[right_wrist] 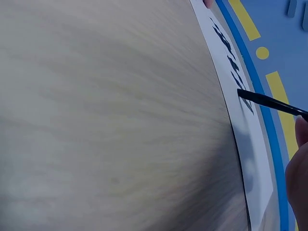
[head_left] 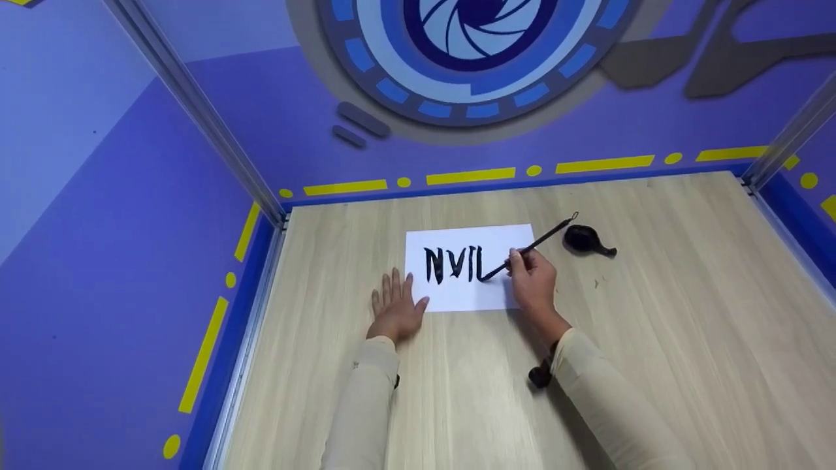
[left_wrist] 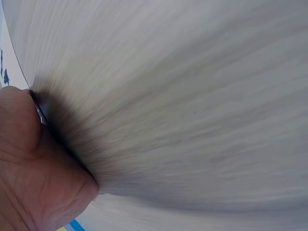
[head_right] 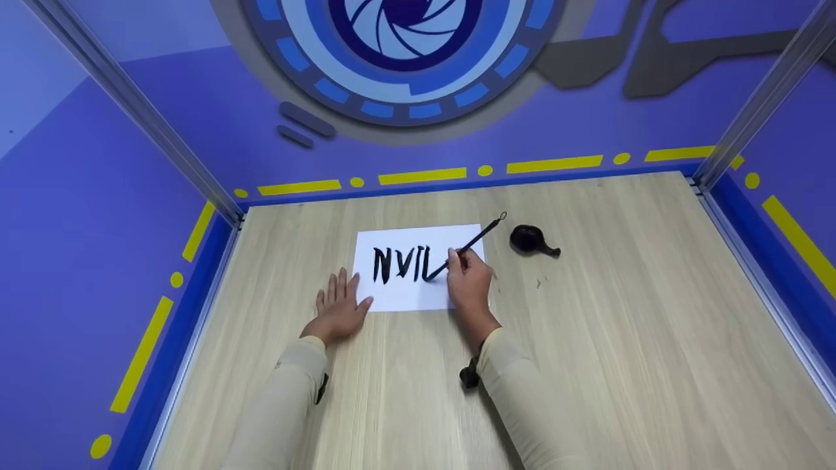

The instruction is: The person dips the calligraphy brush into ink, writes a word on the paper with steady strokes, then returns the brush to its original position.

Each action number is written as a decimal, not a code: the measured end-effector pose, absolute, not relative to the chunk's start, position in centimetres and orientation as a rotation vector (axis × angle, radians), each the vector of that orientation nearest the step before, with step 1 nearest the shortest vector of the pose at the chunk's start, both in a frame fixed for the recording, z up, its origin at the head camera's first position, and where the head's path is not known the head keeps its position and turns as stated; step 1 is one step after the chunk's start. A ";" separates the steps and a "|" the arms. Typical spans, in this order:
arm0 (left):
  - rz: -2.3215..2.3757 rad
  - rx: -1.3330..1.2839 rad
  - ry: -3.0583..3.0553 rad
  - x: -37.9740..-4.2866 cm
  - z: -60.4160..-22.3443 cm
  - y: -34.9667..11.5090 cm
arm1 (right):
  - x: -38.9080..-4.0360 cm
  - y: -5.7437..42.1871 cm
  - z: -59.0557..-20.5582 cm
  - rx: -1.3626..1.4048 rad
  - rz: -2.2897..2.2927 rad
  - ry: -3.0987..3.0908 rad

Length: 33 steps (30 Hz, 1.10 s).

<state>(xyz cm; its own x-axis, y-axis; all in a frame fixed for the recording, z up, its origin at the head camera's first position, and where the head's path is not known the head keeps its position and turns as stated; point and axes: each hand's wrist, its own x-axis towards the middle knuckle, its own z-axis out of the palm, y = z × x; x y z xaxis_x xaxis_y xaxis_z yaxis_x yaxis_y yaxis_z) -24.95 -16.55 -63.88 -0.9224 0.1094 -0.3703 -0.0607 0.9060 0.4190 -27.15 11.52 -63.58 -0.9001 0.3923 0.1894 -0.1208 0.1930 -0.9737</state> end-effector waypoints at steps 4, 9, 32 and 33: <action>0.604 0.025 2.675 -25.4 -64.6 -16.7 | -27.1 11.6 -63.5 -0.262 1.748 -2.034; 0.594 0.033 2.689 -25.6 -65.0 -16.7 | -27.3 11.6 -63.1 -0.308 1.788 -1.925; 0.558 0.029 2.701 -26.0 -65.9 -16.8 | -27.4 11.9 -62.9 -0.303 1.931 -1.816; 0.549 0.029 2.698 -26.0 -65.9 -16.8 | -27.4 11.9 -62.9 -0.302 1.931 -1.819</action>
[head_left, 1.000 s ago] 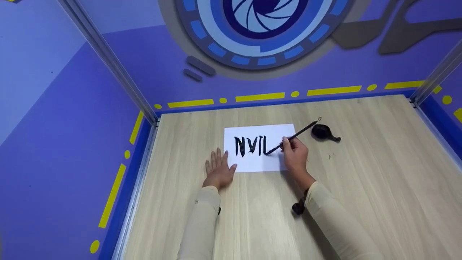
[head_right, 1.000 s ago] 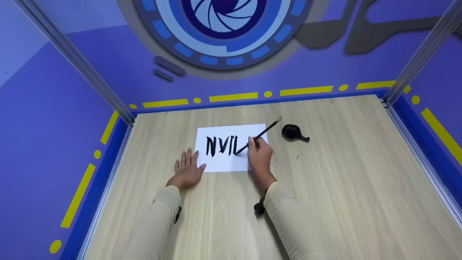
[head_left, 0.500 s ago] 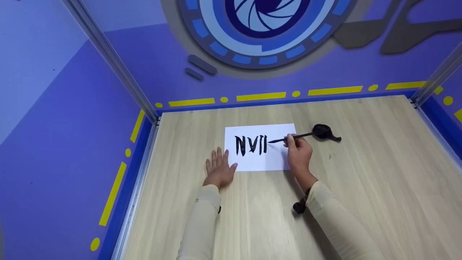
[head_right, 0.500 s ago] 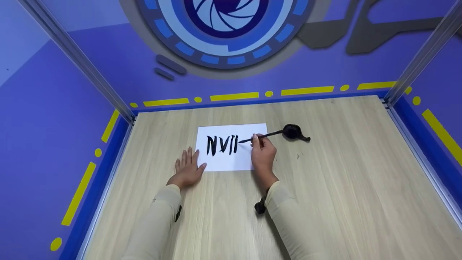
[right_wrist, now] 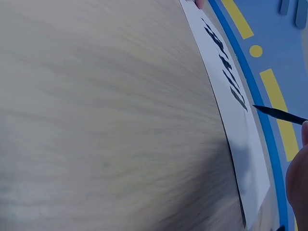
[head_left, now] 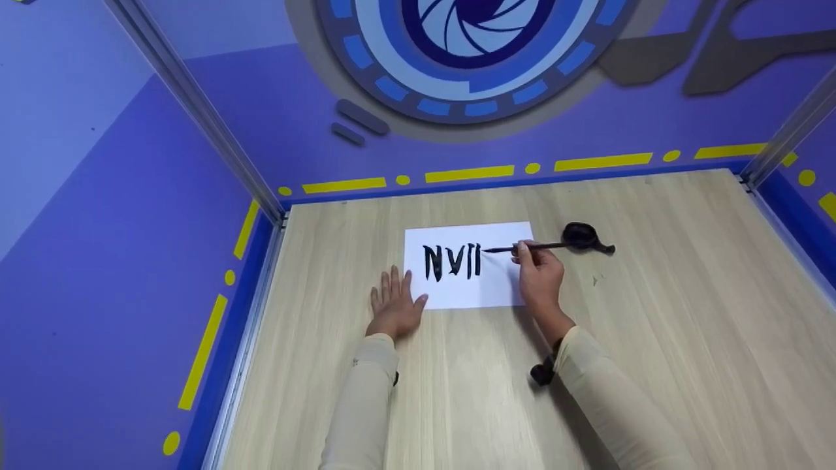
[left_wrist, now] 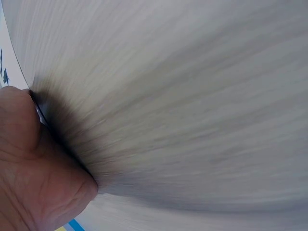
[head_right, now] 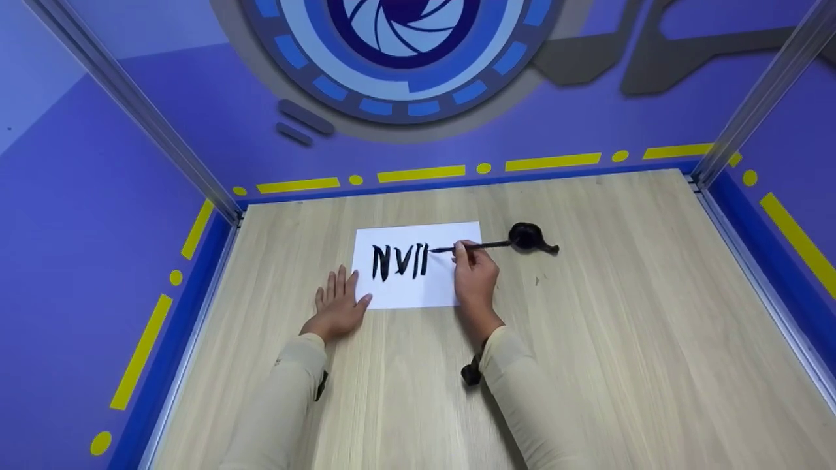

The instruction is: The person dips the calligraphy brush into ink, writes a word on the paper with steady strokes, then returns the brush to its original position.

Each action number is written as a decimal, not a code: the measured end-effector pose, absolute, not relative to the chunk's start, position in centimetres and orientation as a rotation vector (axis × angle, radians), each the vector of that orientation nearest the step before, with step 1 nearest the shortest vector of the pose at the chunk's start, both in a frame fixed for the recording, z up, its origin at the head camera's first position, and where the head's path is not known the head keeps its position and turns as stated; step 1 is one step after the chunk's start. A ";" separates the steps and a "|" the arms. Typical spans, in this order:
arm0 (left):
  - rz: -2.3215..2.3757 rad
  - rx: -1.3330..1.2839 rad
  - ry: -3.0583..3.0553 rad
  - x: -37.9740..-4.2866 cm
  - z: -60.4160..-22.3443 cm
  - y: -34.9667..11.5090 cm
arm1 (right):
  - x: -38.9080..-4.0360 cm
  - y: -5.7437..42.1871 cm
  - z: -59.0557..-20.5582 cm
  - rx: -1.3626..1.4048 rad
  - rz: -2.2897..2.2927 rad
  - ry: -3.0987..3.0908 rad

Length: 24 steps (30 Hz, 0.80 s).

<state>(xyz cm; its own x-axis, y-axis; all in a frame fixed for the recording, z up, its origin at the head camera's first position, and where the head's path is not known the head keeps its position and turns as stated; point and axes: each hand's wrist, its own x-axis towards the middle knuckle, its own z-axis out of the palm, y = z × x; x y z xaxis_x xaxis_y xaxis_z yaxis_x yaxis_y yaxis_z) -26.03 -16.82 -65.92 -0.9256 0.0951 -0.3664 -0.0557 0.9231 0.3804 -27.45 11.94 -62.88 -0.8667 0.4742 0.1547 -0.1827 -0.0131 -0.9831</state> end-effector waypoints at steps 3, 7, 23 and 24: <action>0.550 0.029 2.697 -26.1 -65.9 -16.9 | -27.5 11.9 -63.0 -0.273 1.940 -1.822; 0.569 0.036 2.697 -26.2 -65.6 -16.9 | -27.7 11.9 -63.0 -0.285 1.955 -1.854; 0.630 0.036 2.689 -24.7 -63.3 -16.4 | -27.7 11.5 -63.5 -0.193 1.746 -2.124; 0.629 0.036 2.689 -24.7 -63.3 -16.4 | -27.7 11.5 -63.5 -0.190 1.738 -2.135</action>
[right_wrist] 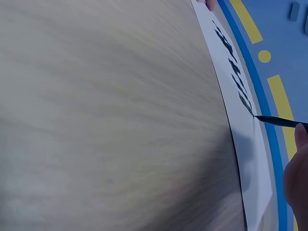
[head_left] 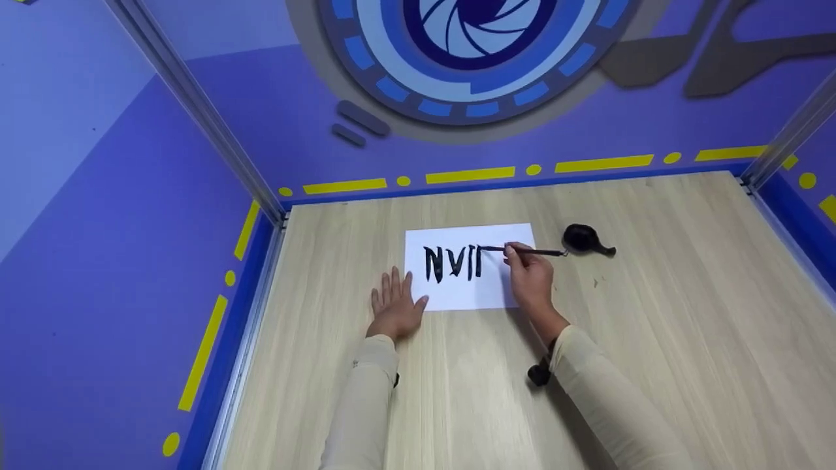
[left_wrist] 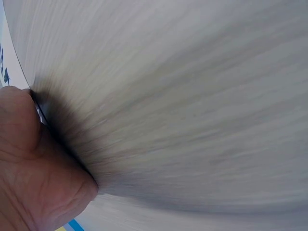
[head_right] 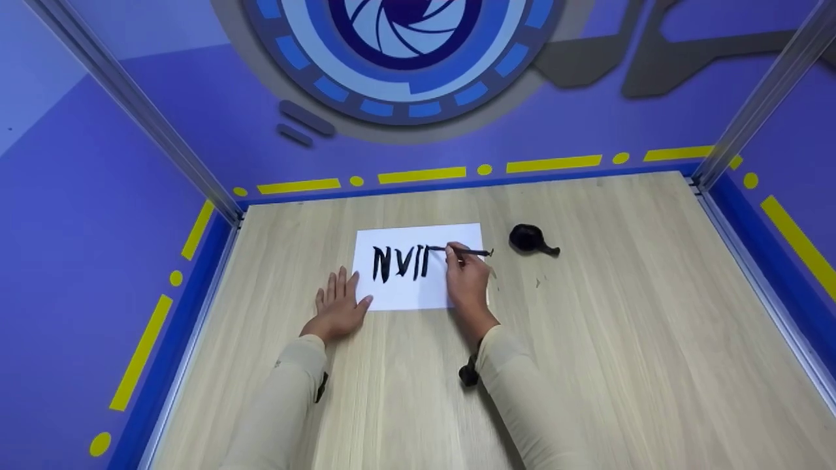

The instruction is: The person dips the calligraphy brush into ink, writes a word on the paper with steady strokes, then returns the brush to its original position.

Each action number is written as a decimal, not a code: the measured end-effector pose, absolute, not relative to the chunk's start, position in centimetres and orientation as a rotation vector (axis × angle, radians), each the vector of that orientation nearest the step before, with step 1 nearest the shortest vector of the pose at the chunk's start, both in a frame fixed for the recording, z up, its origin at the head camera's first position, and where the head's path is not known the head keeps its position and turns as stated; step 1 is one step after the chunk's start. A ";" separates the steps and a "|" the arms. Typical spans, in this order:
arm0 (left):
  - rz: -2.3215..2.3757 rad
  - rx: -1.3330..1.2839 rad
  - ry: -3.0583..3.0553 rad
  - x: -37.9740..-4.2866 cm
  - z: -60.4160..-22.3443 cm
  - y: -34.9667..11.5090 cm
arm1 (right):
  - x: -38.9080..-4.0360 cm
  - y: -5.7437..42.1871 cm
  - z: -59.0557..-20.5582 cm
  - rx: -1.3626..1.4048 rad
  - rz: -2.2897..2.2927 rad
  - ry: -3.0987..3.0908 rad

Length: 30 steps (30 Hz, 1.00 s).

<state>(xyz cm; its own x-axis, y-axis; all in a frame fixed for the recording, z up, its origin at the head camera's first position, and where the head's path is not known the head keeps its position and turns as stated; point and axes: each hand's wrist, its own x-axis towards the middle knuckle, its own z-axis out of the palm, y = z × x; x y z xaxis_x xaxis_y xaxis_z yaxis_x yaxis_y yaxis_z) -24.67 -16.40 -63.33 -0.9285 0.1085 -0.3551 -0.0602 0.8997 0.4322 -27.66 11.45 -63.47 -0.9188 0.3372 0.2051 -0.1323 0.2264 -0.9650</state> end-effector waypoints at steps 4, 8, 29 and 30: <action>0.640 0.036 2.680 -24.8 -63.4 -16.4 | -27.6 11.5 -63.4 -0.200 1.655 -2.208; 0.631 0.034 2.681 -24.8 -63.3 -16.4 | -27.6 11.5 -63.4 -0.215 1.573 -2.267; 0.579 0.033 2.696 -26.0 -65.8 -16.8 | -26.8 12.2 -63.5 -0.138 1.393 -2.315; 0.583 0.033 2.697 -25.9 -65.7 -16.8 | -26.7 12.2 -63.5 -0.123 1.382 -2.318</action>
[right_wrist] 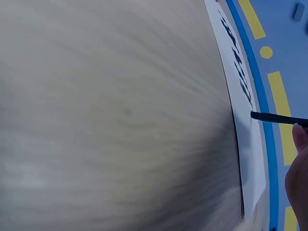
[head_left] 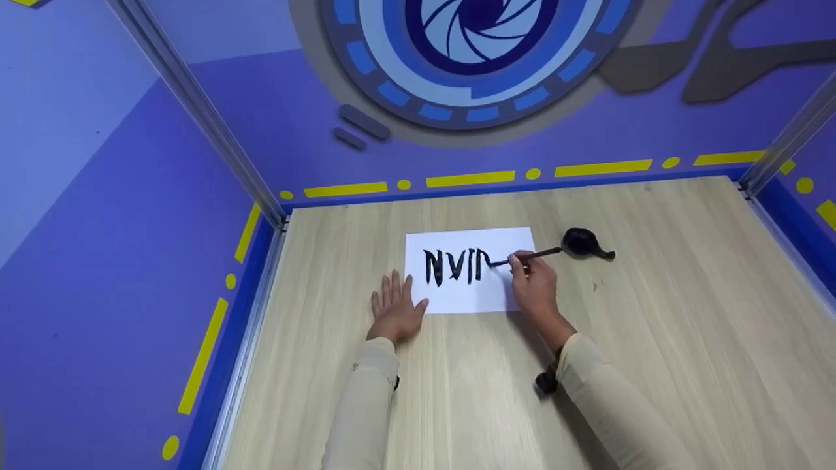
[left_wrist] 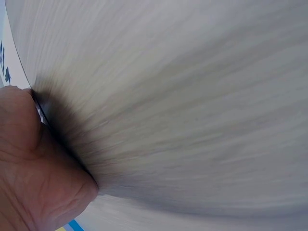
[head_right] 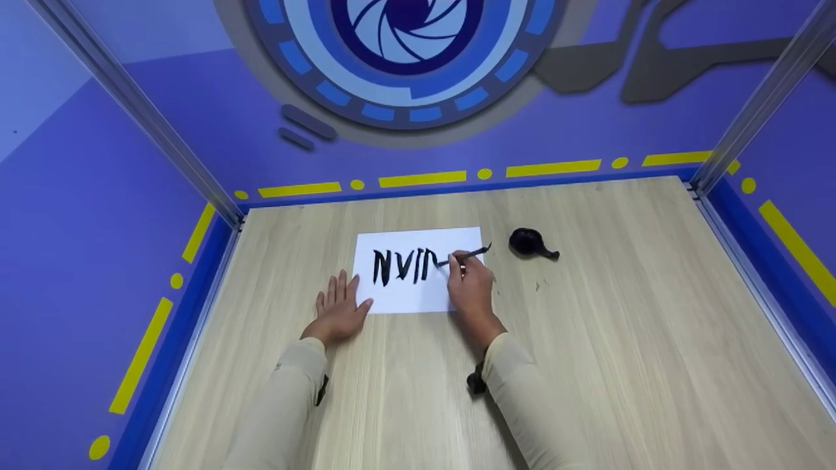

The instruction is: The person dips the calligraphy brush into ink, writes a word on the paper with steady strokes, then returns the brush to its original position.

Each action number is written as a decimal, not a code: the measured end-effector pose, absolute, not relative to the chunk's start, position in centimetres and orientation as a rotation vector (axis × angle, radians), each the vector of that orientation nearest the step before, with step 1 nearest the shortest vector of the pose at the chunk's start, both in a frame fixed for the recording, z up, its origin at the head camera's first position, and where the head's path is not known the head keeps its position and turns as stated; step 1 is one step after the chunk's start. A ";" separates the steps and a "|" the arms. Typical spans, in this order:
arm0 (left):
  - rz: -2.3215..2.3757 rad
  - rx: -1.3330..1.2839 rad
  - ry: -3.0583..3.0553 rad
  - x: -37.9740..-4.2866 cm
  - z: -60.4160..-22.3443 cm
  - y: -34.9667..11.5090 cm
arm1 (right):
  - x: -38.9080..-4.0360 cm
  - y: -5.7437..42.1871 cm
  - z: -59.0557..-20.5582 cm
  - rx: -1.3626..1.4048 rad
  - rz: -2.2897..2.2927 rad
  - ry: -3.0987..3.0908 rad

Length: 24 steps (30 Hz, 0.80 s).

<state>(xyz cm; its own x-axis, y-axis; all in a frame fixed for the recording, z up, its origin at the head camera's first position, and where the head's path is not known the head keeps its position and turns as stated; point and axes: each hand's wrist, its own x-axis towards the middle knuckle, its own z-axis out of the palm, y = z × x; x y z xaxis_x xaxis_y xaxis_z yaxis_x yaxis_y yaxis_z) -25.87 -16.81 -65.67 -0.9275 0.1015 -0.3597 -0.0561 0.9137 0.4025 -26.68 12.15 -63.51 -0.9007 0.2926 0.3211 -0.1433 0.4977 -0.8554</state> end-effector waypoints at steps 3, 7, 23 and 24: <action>0.605 0.034 2.691 -25.4 -65.0 -16.7 | -26.0 12.0 -63.4 -0.070 1.354 -2.327; 0.605 0.035 2.693 -25.1 -64.5 -16.7 | -25.3 11.4 -63.3 0.017 1.316 -2.317; 0.568 0.023 2.690 -25.4 -64.8 -16.5 | -25.2 11.0 -61.8 -0.262 1.921 -1.910; 0.573 0.024 2.685 -25.4 -64.8 -16.5 | -25.2 11.2 -61.8 -0.284 1.922 -1.914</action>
<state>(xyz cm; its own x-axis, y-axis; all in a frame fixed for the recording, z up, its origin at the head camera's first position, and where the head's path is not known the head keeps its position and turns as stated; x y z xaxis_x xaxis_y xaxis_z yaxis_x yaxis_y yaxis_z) -25.41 -16.51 -64.78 -0.9226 0.0966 -0.3735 -0.0644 0.9160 0.3960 -25.25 11.15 -61.77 -0.8946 0.4238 0.1418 -0.1436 0.0279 -0.9892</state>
